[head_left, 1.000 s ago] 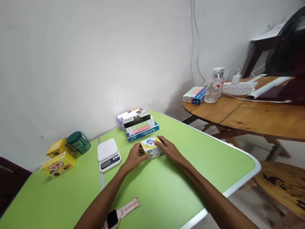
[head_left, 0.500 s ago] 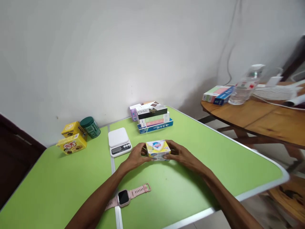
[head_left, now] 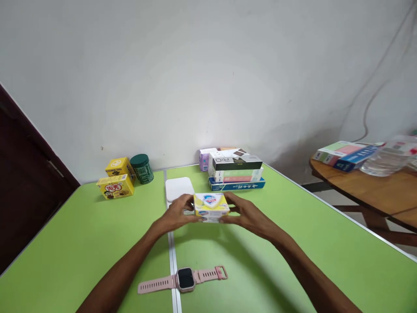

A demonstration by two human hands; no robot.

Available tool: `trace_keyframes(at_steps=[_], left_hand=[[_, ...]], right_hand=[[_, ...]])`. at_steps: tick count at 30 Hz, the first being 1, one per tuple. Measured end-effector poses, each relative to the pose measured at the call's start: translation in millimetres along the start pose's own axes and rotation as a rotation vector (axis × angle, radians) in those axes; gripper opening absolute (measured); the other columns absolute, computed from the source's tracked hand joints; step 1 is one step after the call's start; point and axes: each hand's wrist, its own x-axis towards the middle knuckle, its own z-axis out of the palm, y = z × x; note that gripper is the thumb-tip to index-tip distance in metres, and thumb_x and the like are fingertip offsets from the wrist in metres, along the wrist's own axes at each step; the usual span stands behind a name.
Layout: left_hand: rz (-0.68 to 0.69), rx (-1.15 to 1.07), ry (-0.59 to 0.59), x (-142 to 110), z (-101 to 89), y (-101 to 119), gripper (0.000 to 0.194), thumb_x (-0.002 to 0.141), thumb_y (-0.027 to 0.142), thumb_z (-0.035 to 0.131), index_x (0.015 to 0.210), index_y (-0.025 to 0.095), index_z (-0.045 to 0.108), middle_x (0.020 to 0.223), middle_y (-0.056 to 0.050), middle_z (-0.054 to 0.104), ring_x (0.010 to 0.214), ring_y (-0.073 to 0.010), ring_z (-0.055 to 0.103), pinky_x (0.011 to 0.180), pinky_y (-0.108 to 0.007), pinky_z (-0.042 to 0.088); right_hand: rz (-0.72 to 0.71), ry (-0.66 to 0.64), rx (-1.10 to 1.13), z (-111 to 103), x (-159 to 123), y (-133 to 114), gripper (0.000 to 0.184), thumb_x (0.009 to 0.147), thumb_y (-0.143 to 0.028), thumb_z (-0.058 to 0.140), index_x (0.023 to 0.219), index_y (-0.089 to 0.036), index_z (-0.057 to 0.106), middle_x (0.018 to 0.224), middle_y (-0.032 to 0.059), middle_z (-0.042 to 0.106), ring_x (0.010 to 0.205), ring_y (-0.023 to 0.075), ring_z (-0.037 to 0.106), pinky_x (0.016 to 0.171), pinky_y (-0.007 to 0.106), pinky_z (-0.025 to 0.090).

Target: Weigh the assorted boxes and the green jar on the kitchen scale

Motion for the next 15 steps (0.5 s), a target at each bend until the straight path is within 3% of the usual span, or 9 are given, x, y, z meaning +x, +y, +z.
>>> trace_keyframes(at_steps=[4,7,10,15], left_hand=[[-0.039,0.065,0.088,10,-56.5,-6,0.066,0.066,0.041,0.093,0.122,0.018,0.067,0.12,-0.011,0.07,0.105,-0.0254,0.069,0.093,-0.042,0.059],[-0.087,0.058,0.123,21,-85.3,-22,0.068,0.064,0.043,0.094,0.12,0.016,0.067,0.12,-0.013,0.072,0.106,-0.0271,0.07,0.094,-0.043,0.058],[-0.126,0.034,0.126,29,-98.8,-39,0.068,0.062,0.043,0.094,0.118,0.015,0.067,0.118,-0.013,0.073,0.106,-0.0278,0.07,0.095,-0.045,0.058],[-0.157,0.003,0.105,31,-101.9,-56,0.067,0.062,0.038,0.094,0.118,0.015,0.067,0.121,-0.013,0.073,0.105,-0.027,0.071,0.095,-0.044,0.058]], right_hand=[[-0.058,-0.033,0.028,22,71,-9,0.05,0.065,-0.031,0.088,0.107,-0.023,0.061,0.123,0.0084,0.073,0.107,0.0297,0.072,0.093,0.045,0.059],[-0.071,-0.075,0.068,36,115,-4,0.053,0.059,-0.033,0.091,0.102,-0.023,0.059,0.115,0.0076,0.075,0.104,0.03,0.072,0.09,0.045,0.06],[-0.075,-0.102,0.071,44,139,7,0.054,0.058,-0.036,0.092,0.098,-0.023,0.059,0.111,0.0068,0.075,0.102,0.0293,0.072,0.089,0.045,0.059],[-0.075,-0.084,-0.026,48,151,27,0.052,0.06,-0.045,0.091,0.096,-0.022,0.06,0.11,0.0063,0.073,0.099,0.0277,0.07,0.089,0.043,0.057]])
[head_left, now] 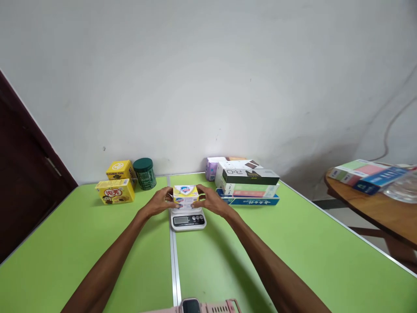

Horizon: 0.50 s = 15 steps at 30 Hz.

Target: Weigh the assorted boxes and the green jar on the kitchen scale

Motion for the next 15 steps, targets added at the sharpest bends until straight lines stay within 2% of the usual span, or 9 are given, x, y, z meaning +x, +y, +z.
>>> trace_keyframes(at_steps=[5,8,10,12,15], left_hand=[[-0.014,0.031,0.025,-1,0.5,-2,0.066,0.062,0.035,0.093,0.119,0.015,0.066,0.122,-0.013,0.071,0.1,-0.0247,0.07,0.093,-0.043,0.058],[-0.033,0.08,0.107,-11,-0.9,-1,0.083,0.057,0.035,0.094,0.131,0.018,0.06,0.127,-0.014,0.066,0.096,-0.023,0.069,0.086,-0.041,0.059],[-0.034,0.105,0.198,-25,-1.1,-3,0.091,0.056,0.037,0.094,0.137,0.02,0.056,0.13,-0.014,0.063,0.097,-0.0225,0.068,0.082,-0.039,0.059],[-0.045,0.082,0.291,-43,0.7,-11,0.085,0.062,0.044,0.09,0.136,0.02,0.056,0.129,-0.014,0.064,0.096,-0.0213,0.067,0.081,-0.038,0.059],[-0.114,-0.028,0.429,-73,7.7,-31,0.069,0.071,0.055,0.081,0.124,0.016,0.06,0.114,-0.012,0.069,0.089,-0.0194,0.068,0.083,-0.039,0.058]], right_hand=[[-0.011,0.021,-0.107,0,3,2,0.058,0.063,-0.05,0.088,0.107,-0.02,0.065,0.118,0.0087,0.071,0.11,0.0307,0.066,0.093,0.044,0.054],[0.007,0.038,-0.083,1,-6,-2,0.077,0.061,-0.048,0.09,0.126,-0.019,0.062,0.133,0.015,0.066,0.122,0.0335,0.062,0.096,0.046,0.054],[0.018,0.111,-0.048,3,-22,-2,0.089,0.06,-0.048,0.092,0.137,-0.02,0.056,0.142,0.0172,0.061,0.129,0.0337,0.058,0.1,0.047,0.052],[0.034,0.219,0.008,8,-43,3,0.086,0.067,-0.052,0.088,0.139,-0.021,0.054,0.143,0.0169,0.061,0.131,0.0318,0.059,0.105,0.047,0.051],[0.083,0.389,0.132,21,-76,18,0.066,0.079,-0.064,0.075,0.126,-0.019,0.061,0.13,0.016,0.069,0.121,0.0299,0.066,0.104,0.047,0.052]])
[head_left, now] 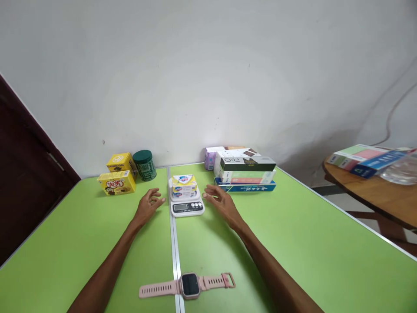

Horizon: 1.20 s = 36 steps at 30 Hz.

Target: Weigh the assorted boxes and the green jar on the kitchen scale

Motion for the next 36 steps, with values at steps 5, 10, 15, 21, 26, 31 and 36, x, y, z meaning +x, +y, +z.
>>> trace_keyframes(at_steps=[5,10,15,21,26,31,36], left_hand=[[-0.028,-0.011,0.163,-27,2.9,-27,0.059,0.07,0.061,0.077,0.107,0.016,0.064,0.096,-0.008,0.071,0.088,-0.0211,0.069,0.085,-0.039,0.057],[0.029,0.068,0.182,-34,13.7,-21,0.053,0.078,0.053,0.073,0.113,0.015,0.064,0.106,-0.013,0.072,0.089,-0.022,0.069,0.084,-0.04,0.057],[0.211,0.172,0.177,-20,27.0,5,0.054,0.085,0.042,0.068,0.132,0.019,0.057,0.131,-0.015,0.065,0.108,-0.0255,0.067,0.091,-0.042,0.056],[0.244,0.321,-0.102,39,32.5,45,0.075,0.063,0.038,0.089,0.13,0.019,0.061,0.134,-0.013,0.062,0.108,-0.0273,0.063,0.092,-0.041,0.053],[0.216,0.345,-0.273,66,32.7,48,0.049,0.058,0.037,0.091,0.096,0.018,0.068,0.094,-0.002,0.068,0.085,-0.0203,0.059,0.076,-0.031,0.049],[0.219,0.306,-0.258,58,25.4,47,0.052,0.057,0.038,0.091,0.099,0.018,0.068,0.093,-0.002,0.066,0.081,-0.0184,0.059,0.073,-0.029,0.046],[0.208,0.259,-0.172,43,-26.6,54,0.056,0.061,0.037,0.09,0.109,0.019,0.069,0.102,-0.004,0.07,0.086,-0.0197,0.062,0.074,-0.03,0.049]], right_hand=[[0.035,0.169,0.022,6,-23,26,0.067,0.078,-0.075,0.069,0.11,-0.016,0.066,0.105,0.0148,0.076,0.103,0.0311,0.073,0.095,0.046,0.057],[-0.002,0.236,-0.017,11,-26,22,0.07,0.08,-0.079,0.063,0.111,-0.017,0.069,0.109,0.0149,0.077,0.106,0.0318,0.072,0.095,0.046,0.058],[-0.08,0.189,-0.097,19,-16,5,0.072,0.083,-0.072,0.065,0.129,-0.017,0.065,0.133,0.0181,0.068,0.108,0.0309,0.068,0.091,0.046,0.057],[-0.102,-0.076,-0.315,21,42,-20,0.096,0.066,-0.054,0.087,0.148,-0.02,0.051,0.152,0.0188,0.053,0.105,0.0285,0.064,0.091,0.045,0.055],[-0.101,-0.288,-0.308,16,68,-24,0.066,0.065,-0.045,0.088,0.122,-0.021,0.064,0.117,0.0082,0.074,0.089,0.0236,0.066,0.079,0.036,0.054],[-0.092,-0.317,-0.319,23,66,-28,0.049,0.066,-0.044,0.086,0.102,-0.021,0.062,0.099,0.0046,0.075,0.083,0.0228,0.067,0.07,0.032,0.051],[-0.188,-0.344,-0.39,63,72,-59,0.039,0.068,-0.036,0.085,0.097,-0.023,0.061,0.094,0.0039,0.075,0.078,0.0213,0.067,0.065,0.029,0.049]])
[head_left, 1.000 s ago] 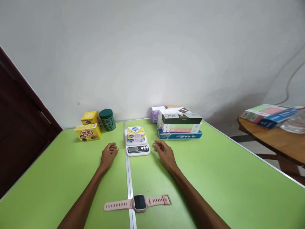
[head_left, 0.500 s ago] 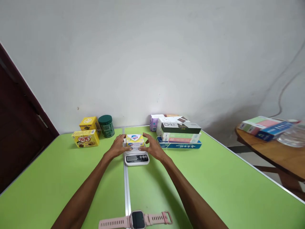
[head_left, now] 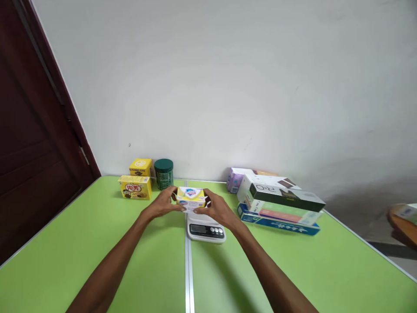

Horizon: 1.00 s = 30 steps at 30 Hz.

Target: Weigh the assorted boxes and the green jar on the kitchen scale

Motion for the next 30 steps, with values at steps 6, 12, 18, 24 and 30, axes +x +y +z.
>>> trace_keyframes(at_steps=[6,12,18,24,30], left_hand=[[-0.185,-0.204,0.093,-26,-40.5,-50,0.07,0.059,0.03,0.089,0.123,0.015,0.064,0.117,-0.011,0.074,0.099,-0.0263,0.069,0.084,-0.038,0.056],[-0.247,-0.346,0.26,-35,-25.0,-103,0.068,0.054,0.028,0.092,0.115,0.015,0.064,0.118,-0.014,0.074,0.109,-0.0325,0.07,0.097,-0.049,0.056],[-0.228,-0.126,0.424,-61,9.5,-110,0.083,0.075,0.027,0.077,0.149,0.021,0.042,0.152,-0.018,0.048,0.125,-0.0299,0.062,0.107,-0.049,0.052],[0.013,0.147,0.428,-65,42.5,-103,0.066,0.09,0.023,0.06,0.152,0.023,0.037,0.146,-0.015,0.046,0.14,-0.0293,0.048,0.119,-0.05,0.041],[-0.003,0.21,0.355,-29,40.8,-120,0.037,0.088,0.019,0.057,0.125,0.019,0.056,0.124,-0.014,0.057,0.121,-0.0303,0.059,0.108,-0.053,0.05]], right_hand=[[-0.014,-0.139,-0.035,57,58,-32,0.046,0.06,-0.018,0.09,0.095,-0.022,0.06,0.096,0.0029,0.076,0.075,0.0188,0.068,0.063,0.027,0.051],[0.0,-0.222,-0.115,96,93,-21,0.053,0.053,-0.006,0.091,0.096,-0.02,0.064,0.1,0.0031,0.078,0.08,0.0206,0.07,0.07,0.029,0.055],[0.07,-0.227,-0.139,107,104,-3,0.053,0.056,-0.008,0.09,0.102,-0.019,0.066,0.101,0.0048,0.078,0.085,0.0241,0.073,0.075,0.032,0.058],[0.106,-0.163,-0.158,112,119,2,0.052,0.058,-0.009,0.089,0.104,-0.017,0.067,0.106,0.0077,0.078,0.09,0.0257,0.074,0.08,0.034,0.059],[0.119,-0.096,-0.184,121,130,1,0.054,0.058,-0.01,0.092,0.106,-0.017,0.068,0.104,0.0071,0.077,0.093,0.0263,0.074,0.08,0.033,0.06]])
